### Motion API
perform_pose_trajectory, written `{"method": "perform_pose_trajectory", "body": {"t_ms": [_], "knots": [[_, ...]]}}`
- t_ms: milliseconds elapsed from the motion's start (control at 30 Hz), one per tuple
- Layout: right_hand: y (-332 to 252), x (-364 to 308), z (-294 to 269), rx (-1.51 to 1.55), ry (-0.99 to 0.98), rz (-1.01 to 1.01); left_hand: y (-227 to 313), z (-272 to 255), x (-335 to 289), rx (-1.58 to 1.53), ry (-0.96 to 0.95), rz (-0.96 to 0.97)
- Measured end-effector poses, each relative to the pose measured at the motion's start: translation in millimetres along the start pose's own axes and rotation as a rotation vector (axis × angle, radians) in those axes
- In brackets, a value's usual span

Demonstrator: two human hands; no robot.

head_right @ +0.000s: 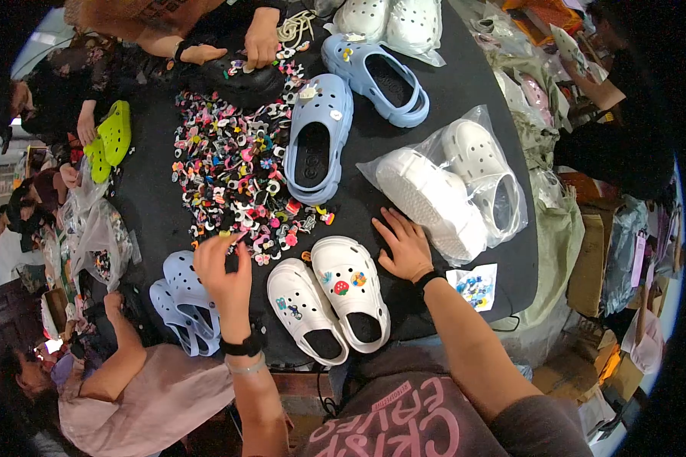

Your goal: Assembling decorative charms onto plastic clog-style shoes in a workshop.

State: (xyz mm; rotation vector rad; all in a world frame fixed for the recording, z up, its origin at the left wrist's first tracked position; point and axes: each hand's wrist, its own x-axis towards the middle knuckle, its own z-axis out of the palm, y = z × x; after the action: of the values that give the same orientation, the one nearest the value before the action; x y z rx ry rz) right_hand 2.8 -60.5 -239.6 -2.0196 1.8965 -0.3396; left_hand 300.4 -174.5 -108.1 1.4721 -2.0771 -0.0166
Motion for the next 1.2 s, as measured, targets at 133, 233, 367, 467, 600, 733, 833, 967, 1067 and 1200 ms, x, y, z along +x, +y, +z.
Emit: {"method": "perform_pose_trajectory", "body": {"t_ms": [133, 233, 367, 467, 600, 733, 833, 967, 1067, 1200], "knots": [[3, 0, 1, 0.018, 0.000, 0.008, -15, 53, 32, -0.020, -0.070, 0.017], [-1, 2, -2, 0.016, -0.005, 0.005, -26, 94, 58, -0.058, -0.137, -0.065], [-1, 1, 0, 0.026, -0.014, 0.014, -35, 135, 70, -0.018, -0.197, -0.180], [-1, 2, -3, 0.053, -0.035, 0.034, -38, 142, 71, -0.053, -0.148, -0.225], [3, 0, 0, 0.025, -0.031, 0.003, -34, 118, 53, -0.581, -0.131, -0.610], [3, 0, -1, 0.051, -0.021, 0.010, -14, 64, 38, -1.176, -0.073, -0.959], [2, 1, 0, 0.031, -0.010, 0.003, -1, 29, 21, -1.220, 0.016, -0.949], [4, -2, 2, 0.001, -0.006, 0.001, 6, 0, -5, -1.135, 0.026, -0.939], [1, 2, 1, -0.006, 0.020, -0.019, -6, -15, -30, -1.041, 0.048, -0.962], [-4, 2, 5, -0.017, 0.026, -0.033, -25, -31, -78, -1.104, 0.042, -0.987]]}}
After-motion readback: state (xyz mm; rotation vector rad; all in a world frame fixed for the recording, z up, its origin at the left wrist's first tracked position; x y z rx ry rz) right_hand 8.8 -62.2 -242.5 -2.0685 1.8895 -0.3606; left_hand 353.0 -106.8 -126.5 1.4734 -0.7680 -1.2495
